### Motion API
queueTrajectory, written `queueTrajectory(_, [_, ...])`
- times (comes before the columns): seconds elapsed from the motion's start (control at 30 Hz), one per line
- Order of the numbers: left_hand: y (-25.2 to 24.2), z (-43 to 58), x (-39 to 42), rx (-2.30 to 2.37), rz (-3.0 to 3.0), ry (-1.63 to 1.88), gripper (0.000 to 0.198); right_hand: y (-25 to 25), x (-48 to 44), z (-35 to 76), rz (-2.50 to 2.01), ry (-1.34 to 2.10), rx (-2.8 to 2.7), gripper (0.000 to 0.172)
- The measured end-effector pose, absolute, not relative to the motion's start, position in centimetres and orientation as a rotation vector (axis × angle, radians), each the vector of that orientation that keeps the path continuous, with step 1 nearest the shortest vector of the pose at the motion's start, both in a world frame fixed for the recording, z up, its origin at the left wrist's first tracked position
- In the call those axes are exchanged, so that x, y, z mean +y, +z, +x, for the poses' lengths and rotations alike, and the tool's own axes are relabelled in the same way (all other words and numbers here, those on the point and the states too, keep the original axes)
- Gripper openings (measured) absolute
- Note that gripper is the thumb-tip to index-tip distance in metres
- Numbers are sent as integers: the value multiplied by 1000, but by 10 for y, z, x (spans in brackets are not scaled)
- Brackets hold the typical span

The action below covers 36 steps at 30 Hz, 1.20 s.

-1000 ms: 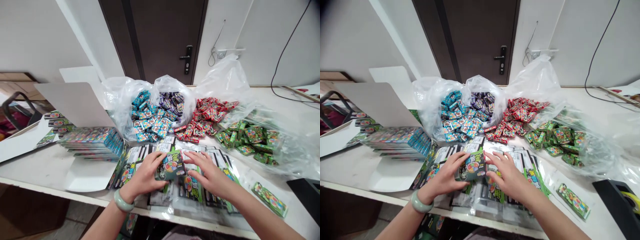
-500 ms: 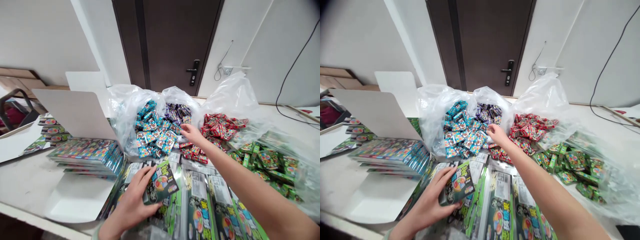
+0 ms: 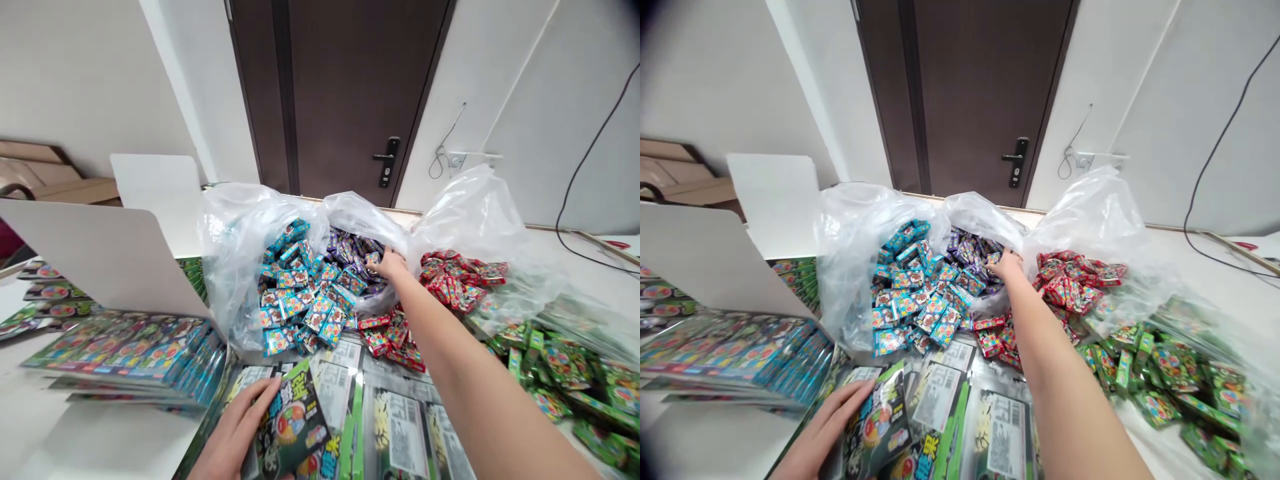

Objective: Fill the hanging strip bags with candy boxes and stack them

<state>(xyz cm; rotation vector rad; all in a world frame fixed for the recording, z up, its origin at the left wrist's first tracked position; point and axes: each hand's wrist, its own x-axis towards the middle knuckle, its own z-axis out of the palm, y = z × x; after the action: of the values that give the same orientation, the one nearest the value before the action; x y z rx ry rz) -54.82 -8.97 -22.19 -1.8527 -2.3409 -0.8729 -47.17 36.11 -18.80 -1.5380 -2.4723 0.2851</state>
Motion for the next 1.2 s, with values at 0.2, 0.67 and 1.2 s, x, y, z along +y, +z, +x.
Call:
queueTrajectory(0.2, [-223,-549,-91,-2365,-1873,-853,94,-180,363,-470,-1387,274,-2625,57])
queueTrajectory(0.67, [-220,-544,-83,-2422,-1882,-913,86,-182,345,-485,-1330,556,-2803,27])
queueTrajectory(1.2, [-227,-553,-89,-2307,-1978,-876,86,-203,348,-486,-1500,630,-2403,40])
